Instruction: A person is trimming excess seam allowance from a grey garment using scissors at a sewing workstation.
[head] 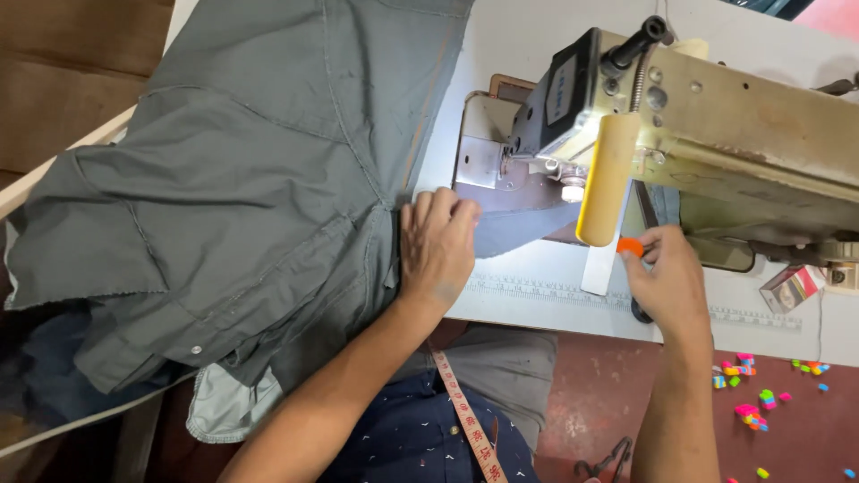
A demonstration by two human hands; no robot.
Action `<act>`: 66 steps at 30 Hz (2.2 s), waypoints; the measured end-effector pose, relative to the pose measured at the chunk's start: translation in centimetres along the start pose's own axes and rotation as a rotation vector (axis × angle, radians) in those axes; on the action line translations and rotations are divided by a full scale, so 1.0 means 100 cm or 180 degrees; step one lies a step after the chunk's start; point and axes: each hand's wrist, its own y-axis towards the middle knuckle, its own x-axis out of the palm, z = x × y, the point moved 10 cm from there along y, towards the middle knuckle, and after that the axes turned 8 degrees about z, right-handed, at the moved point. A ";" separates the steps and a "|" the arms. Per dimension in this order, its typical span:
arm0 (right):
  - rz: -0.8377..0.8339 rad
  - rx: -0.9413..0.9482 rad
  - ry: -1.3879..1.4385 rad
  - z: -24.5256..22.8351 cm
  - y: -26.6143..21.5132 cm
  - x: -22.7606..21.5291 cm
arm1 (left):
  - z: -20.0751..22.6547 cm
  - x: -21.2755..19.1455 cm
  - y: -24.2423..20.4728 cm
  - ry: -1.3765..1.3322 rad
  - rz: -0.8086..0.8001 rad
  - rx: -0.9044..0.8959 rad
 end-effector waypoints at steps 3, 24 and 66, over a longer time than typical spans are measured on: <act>0.0309 0.0554 0.0117 -0.032 -0.011 -0.030 | 0.007 0.014 -0.015 0.0195 -0.0284 0.0362; -0.0187 -0.0359 0.1576 -0.130 -0.019 0.075 | 0.003 -0.005 -0.025 -0.0254 -0.0393 0.0009; 0.0509 -0.0860 0.1582 -0.130 -0.036 0.045 | 0.036 -0.015 -0.049 -0.0353 0.0058 0.1375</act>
